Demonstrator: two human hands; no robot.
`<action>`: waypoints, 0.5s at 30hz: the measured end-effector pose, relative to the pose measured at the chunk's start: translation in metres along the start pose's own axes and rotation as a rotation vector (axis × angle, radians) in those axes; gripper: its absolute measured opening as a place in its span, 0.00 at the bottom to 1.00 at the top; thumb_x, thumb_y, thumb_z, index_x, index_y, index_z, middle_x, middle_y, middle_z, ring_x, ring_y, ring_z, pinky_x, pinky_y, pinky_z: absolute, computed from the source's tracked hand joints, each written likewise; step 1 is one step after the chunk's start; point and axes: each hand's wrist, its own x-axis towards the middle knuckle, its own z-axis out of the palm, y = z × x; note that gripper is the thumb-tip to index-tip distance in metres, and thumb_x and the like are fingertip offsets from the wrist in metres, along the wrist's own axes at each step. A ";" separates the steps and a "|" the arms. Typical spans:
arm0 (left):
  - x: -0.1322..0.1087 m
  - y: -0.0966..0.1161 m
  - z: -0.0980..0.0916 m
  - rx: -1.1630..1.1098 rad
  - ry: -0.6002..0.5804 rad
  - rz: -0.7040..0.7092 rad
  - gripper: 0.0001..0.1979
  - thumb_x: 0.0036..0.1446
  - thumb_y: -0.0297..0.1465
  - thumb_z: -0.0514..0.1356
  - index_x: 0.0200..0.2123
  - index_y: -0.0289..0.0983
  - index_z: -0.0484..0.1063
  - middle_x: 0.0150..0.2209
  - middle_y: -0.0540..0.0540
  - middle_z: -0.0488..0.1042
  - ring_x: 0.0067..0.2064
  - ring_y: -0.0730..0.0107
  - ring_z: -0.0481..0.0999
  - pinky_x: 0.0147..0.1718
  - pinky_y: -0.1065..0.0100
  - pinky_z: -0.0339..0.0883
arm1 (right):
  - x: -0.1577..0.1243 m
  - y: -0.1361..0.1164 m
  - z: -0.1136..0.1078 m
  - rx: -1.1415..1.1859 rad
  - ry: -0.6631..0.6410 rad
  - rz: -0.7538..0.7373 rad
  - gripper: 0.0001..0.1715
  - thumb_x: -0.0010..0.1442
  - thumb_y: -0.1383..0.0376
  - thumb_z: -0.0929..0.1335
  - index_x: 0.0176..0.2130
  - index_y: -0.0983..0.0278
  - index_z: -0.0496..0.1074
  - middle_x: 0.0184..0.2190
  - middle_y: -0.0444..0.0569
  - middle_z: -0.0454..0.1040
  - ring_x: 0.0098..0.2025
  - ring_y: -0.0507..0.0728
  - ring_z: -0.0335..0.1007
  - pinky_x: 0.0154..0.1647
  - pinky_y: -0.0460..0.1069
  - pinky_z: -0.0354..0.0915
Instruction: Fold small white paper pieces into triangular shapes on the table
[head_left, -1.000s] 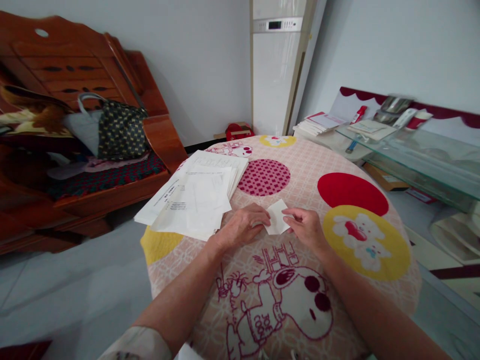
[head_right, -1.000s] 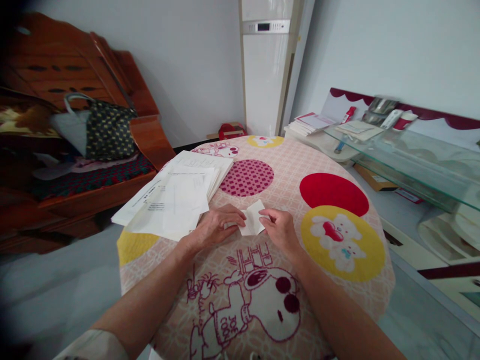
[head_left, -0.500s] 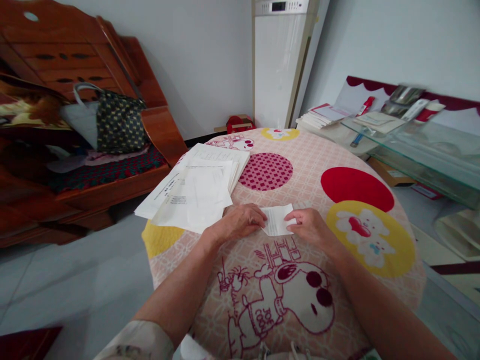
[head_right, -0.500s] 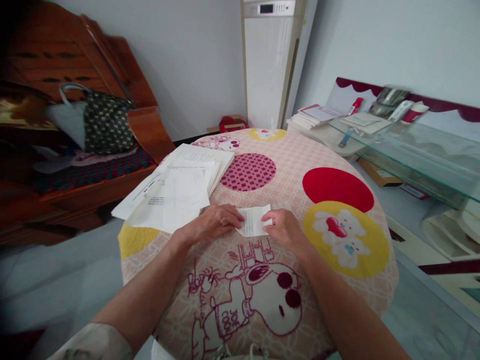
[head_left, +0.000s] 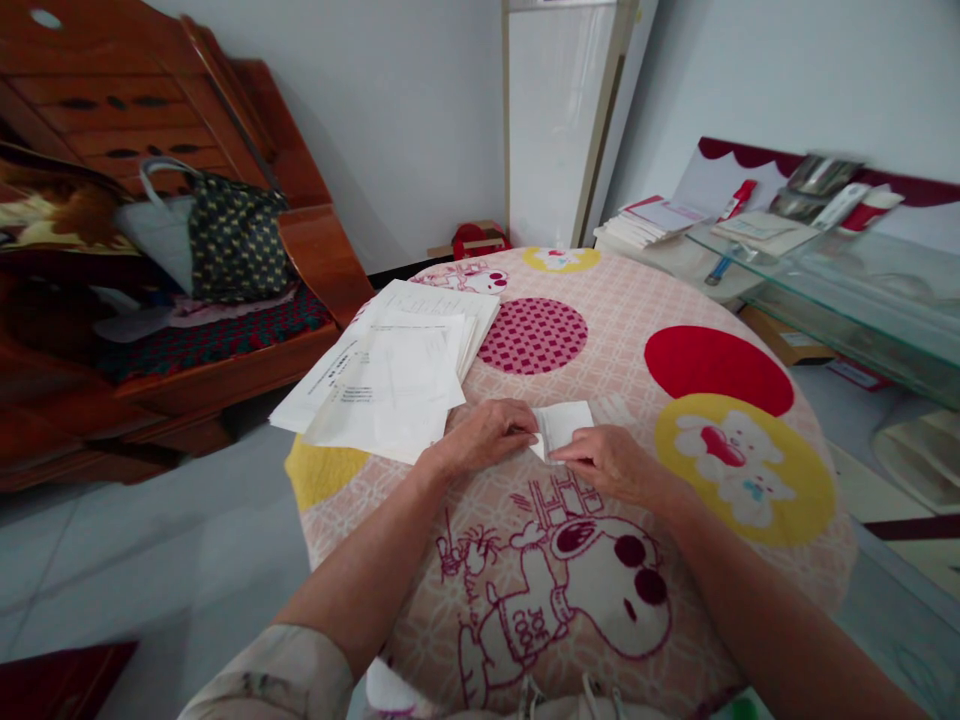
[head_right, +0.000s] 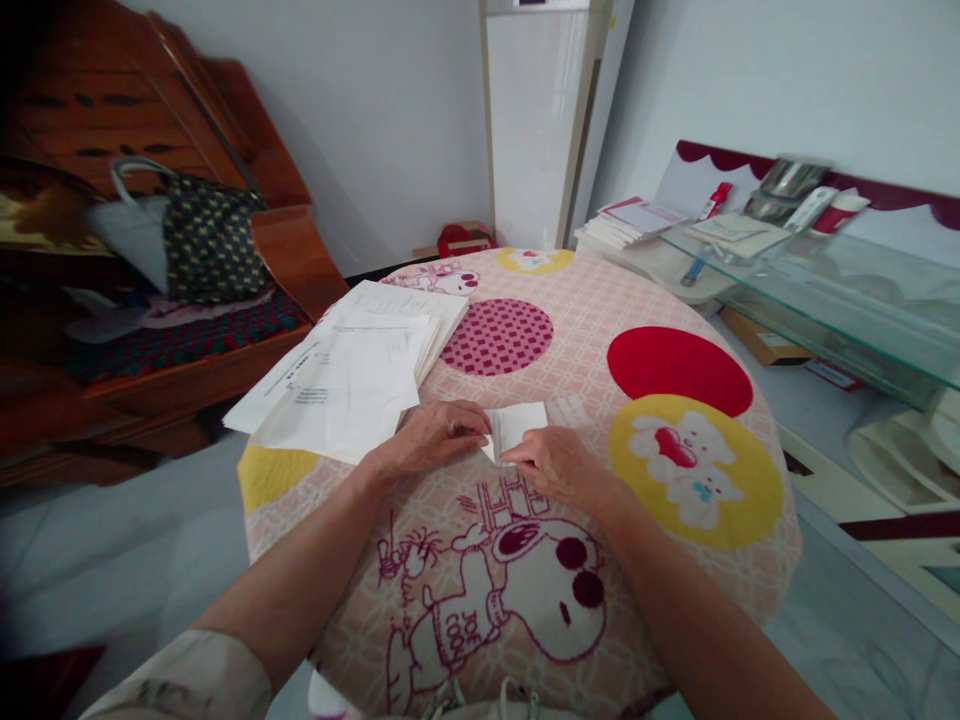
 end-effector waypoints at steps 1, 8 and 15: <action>0.001 -0.001 0.002 -0.009 0.016 -0.019 0.07 0.63 0.29 0.60 0.33 0.36 0.77 0.36 0.47 0.78 0.39 0.69 0.76 0.40 0.68 0.67 | 0.000 0.002 0.000 -0.019 -0.012 -0.010 0.15 0.63 0.69 0.65 0.39 0.61 0.83 0.28 0.48 0.75 0.30 0.55 0.67 0.31 0.49 0.55; 0.008 -0.005 0.012 -0.020 0.108 -0.119 0.06 0.61 0.31 0.62 0.32 0.36 0.75 0.31 0.50 0.74 0.32 0.73 0.71 0.34 0.70 0.63 | -0.004 0.002 -0.008 -0.001 -0.086 -0.066 0.17 0.64 0.70 0.64 0.40 0.60 0.83 0.29 0.49 0.74 0.30 0.54 0.66 0.31 0.49 0.53; 0.014 0.000 0.022 0.069 0.187 -0.179 0.04 0.59 0.27 0.64 0.31 0.36 0.73 0.33 0.49 0.73 0.35 0.71 0.71 0.38 0.68 0.65 | -0.003 0.005 -0.008 0.010 -0.086 -0.080 0.15 0.64 0.69 0.65 0.36 0.62 0.83 0.29 0.49 0.74 0.30 0.54 0.66 0.32 0.49 0.54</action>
